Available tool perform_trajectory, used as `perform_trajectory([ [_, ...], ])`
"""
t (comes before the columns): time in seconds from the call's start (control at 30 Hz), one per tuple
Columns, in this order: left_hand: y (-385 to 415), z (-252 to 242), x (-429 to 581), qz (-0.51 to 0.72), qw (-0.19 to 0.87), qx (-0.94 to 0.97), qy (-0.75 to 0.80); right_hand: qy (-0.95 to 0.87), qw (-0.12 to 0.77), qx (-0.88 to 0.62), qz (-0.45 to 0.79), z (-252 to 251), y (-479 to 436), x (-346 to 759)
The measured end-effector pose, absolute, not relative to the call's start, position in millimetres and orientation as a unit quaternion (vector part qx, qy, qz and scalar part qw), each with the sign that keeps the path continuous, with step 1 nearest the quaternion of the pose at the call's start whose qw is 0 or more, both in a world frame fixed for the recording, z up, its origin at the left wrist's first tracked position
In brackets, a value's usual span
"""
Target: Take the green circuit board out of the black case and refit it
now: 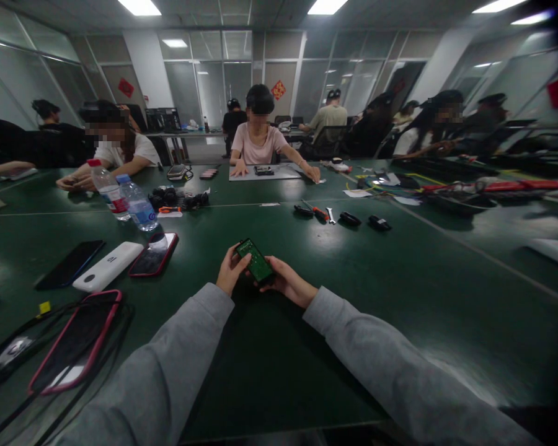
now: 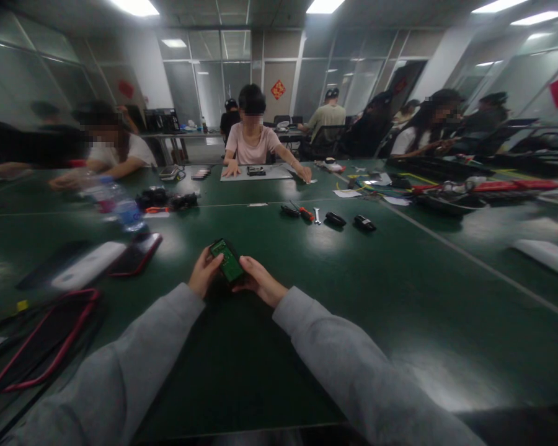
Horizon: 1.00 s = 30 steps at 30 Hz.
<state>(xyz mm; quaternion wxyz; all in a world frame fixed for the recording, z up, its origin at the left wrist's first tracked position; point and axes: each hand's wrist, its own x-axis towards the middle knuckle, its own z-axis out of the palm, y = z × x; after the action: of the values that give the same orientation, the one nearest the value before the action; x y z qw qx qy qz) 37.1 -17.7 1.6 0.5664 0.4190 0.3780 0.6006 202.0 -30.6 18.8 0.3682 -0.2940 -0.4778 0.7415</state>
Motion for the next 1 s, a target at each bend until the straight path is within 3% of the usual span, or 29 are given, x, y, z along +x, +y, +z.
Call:
perform_trajectory([
  [0.13,-21,0,42,0.597,0.612,0.382,0.351,-0.456,0.342,-0.319,0.757,20,-24,207],
  [0.27,-22,-3,47,0.577,0.66,0.322,0.357,-0.463,0.42,-0.347,0.699,14,-24,201],
  [0.4,-24,-2,50,0.537,0.709,0.276,0.364,-0.523,0.509,-0.402,0.553,7,-27,194],
  [0.57,-28,-1,51,0.529,0.707,0.304,0.358,-0.614,0.512,-0.441,0.408,1,-27,194],
  [1.0,-28,0,51,0.552,0.677,0.306,0.38,-0.67,0.48,-0.389,0.412,8,-29,197],
])
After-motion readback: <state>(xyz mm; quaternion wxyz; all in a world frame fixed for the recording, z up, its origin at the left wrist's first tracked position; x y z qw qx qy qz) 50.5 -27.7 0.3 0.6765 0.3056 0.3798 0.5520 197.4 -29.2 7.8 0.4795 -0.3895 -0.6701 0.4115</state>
